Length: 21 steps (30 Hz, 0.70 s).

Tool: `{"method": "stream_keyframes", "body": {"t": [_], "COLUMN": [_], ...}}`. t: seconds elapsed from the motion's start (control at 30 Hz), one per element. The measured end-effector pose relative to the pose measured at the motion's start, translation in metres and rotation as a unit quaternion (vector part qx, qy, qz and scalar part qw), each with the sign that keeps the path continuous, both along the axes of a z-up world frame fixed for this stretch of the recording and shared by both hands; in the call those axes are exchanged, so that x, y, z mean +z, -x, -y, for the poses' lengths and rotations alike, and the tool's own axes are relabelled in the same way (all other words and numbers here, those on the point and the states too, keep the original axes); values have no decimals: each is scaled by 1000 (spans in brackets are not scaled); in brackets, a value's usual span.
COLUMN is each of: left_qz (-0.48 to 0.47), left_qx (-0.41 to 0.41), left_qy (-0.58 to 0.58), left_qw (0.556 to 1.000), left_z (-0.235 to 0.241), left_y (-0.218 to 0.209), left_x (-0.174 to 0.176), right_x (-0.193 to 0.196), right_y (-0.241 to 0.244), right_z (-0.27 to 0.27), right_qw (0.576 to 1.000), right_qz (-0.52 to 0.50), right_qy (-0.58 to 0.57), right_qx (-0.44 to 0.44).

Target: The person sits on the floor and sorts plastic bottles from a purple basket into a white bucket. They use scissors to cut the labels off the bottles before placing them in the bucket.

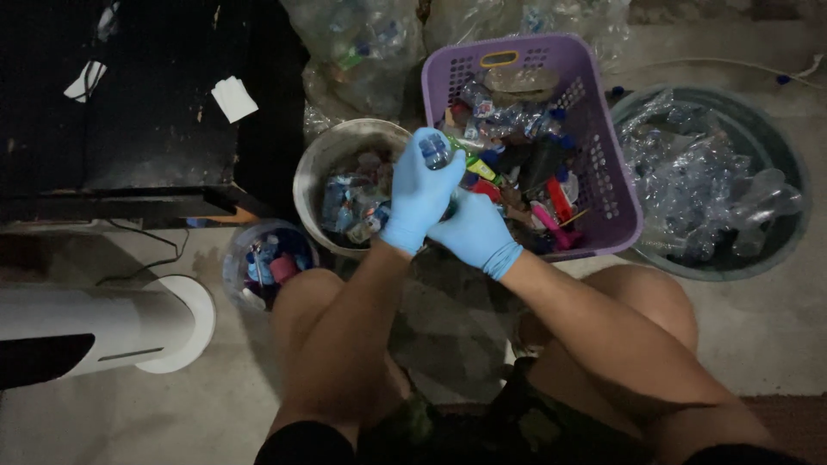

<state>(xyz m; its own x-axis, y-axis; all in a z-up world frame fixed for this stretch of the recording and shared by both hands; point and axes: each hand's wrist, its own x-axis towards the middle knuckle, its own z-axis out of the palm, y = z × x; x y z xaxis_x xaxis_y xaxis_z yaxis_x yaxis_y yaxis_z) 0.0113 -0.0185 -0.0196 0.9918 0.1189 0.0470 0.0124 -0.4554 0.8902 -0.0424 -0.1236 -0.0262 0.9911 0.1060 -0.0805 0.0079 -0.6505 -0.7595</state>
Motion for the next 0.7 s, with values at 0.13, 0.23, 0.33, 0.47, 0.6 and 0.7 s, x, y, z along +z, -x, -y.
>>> {"method": "stream_keyframes", "body": {"t": [0.13, 0.23, 0.33, 0.47, 0.6, 0.7], "left_qz": [-23, -7, 2, 10, -3, 28], "left_qx": [-1, 6, 1, 3, 10, -7], "left_qy": [-9, -26, -30, -46, -53, -27], "left_qw": [1000, 1000, 1000, 999, 999, 999], "left_z": [6, 8, 7, 6, 5, -1], "left_y": [6, 4, 6, 5, 2, -1], "left_x": [-9, -14, -10, -16, -22, -24], "right_x": [5, 0, -7, -10, -10, -10], "right_y": [6, 6, 4, 5, 7, 3], "right_z": [5, 7, 10, 10, 8, 7], "right_qw": [998, 997, 991, 992, 985, 994], "right_qz": [28, 46, 94, 88, 115, 77], "right_qy": [-29, -16, 48, 46, 91, 52], "right_qx": [38, 56, 85, 81, 86, 54]}}
